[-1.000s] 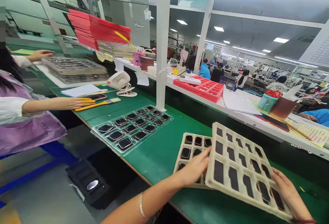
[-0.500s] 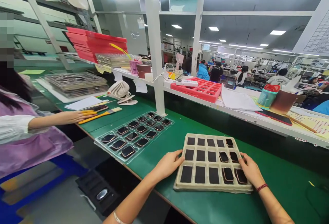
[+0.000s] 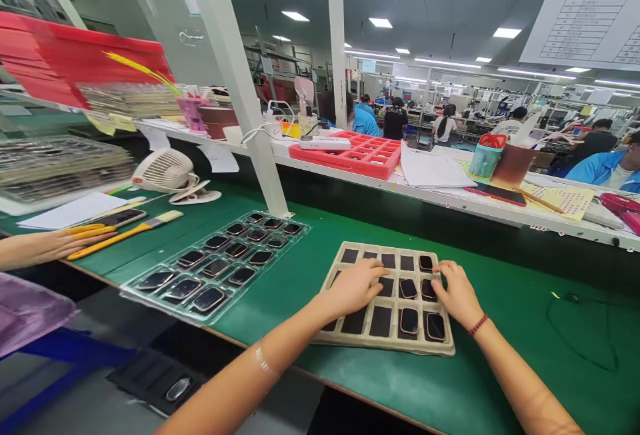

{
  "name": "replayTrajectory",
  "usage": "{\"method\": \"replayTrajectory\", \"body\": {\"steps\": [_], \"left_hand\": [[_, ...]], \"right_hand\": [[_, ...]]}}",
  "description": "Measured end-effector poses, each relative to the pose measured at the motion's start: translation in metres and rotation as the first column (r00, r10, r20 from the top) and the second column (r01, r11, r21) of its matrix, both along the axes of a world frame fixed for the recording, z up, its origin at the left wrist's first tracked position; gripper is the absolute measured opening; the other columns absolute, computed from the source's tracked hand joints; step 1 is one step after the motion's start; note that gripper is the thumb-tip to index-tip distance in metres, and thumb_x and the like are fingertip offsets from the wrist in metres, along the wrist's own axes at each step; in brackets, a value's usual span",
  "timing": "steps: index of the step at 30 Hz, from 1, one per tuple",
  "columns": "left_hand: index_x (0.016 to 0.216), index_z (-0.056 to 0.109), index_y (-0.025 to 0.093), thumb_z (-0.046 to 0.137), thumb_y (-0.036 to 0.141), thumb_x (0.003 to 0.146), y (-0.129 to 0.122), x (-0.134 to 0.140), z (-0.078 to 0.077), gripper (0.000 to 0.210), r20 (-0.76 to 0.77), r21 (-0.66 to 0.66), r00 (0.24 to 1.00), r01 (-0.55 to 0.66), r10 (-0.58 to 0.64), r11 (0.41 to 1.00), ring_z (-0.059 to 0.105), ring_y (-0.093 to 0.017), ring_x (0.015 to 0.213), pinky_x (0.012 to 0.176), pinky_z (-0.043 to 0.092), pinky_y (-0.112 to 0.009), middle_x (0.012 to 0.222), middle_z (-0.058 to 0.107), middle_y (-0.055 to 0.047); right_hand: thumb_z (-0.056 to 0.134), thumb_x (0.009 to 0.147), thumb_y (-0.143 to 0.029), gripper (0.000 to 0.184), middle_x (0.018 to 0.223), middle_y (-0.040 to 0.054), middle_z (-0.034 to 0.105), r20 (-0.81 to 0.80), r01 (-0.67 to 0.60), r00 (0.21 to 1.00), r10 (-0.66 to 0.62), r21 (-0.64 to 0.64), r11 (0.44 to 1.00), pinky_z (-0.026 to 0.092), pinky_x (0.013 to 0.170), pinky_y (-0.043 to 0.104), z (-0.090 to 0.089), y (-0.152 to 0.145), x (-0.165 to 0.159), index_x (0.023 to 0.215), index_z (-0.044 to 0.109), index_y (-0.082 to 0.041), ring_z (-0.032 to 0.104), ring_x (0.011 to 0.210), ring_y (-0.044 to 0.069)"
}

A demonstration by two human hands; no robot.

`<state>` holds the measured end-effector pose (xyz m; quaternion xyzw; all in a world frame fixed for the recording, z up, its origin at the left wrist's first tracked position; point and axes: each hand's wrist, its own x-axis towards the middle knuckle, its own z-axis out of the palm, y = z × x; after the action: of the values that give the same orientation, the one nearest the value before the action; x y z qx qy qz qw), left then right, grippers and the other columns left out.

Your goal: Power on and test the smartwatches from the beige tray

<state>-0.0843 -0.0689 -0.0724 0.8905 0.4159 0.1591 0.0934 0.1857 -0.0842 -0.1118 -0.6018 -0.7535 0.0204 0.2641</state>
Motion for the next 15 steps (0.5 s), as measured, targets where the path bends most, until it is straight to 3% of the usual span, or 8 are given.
{"method": "replayTrajectory", "body": {"steps": [2, 5, 10, 15], "left_hand": [[0.102, 0.063, 0.022, 0.045, 0.022, 0.081, 0.01, 0.032, 0.001, 0.028, -0.034, -0.004, 0.993, 0.113, -0.113, 0.994, 0.053, -0.021, 0.101, 0.089, 0.041, -0.031, 0.105, 0.06, -0.006], [0.088, 0.067, 0.018, 0.055, 0.033, 0.076, 0.021, 0.062, -0.004, 0.023, -0.096, 0.008, 0.991, 0.094, -0.093, 0.996, 0.055, -0.024, 0.093, 0.081, 0.044, -0.033, 0.092, 0.061, -0.009], [0.089, 0.063, 0.016, 0.061, 0.046, 0.069, 0.02, 0.07, -0.018, 0.036, -0.104, 0.026, 0.994, 0.033, -0.03, 0.999, 0.054, -0.026, 0.094, 0.078, 0.045, -0.034, 0.096, 0.056, -0.01], [0.094, 0.058, 0.016, 0.061, 0.046, 0.069, 0.005, 0.077, -0.02, 0.039, -0.136, -0.043, 0.991, -0.025, 0.019, 0.999, 0.056, -0.026, 0.092, 0.078, 0.045, -0.035, 0.104, 0.053, -0.011]], "right_hand": [[0.046, 0.08, -0.021, 0.016, 0.103, 0.0081, 0.057, 0.012, 0.03, 0.999, -0.03, 0.0, 1.0, 0.04, 0.085, 0.035, 0.005, 0.012, -0.005, 0.09, 0.059, -0.02, 0.05, 0.099, 0.024], [0.054, 0.076, -0.024, 0.008, 0.102, 0.0091, 0.057, 0.033, 0.044, 0.999, -0.044, 0.001, 0.999, 0.039, 0.086, 0.036, 0.004, 0.015, -0.01, 0.078, 0.06, -0.019, 0.049, 0.101, 0.026], [0.06, 0.073, -0.033, 0.019, 0.121, 0.0111, 0.049, 0.027, 0.062, 0.998, -0.061, -0.051, 0.997, 0.04, 0.087, 0.037, -0.006, -0.005, -0.004, 0.085, 0.059, -0.019, 0.045, 0.111, 0.027], [0.061, 0.072, -0.035, 0.021, 0.131, 0.0116, 0.044, 0.065, 0.014, 0.998, -0.004, -0.161, 0.987, 0.034, 0.095, 0.043, 0.002, -0.019, 0.009, 0.087, 0.063, -0.02, 0.035, 0.123, 0.03]]}}
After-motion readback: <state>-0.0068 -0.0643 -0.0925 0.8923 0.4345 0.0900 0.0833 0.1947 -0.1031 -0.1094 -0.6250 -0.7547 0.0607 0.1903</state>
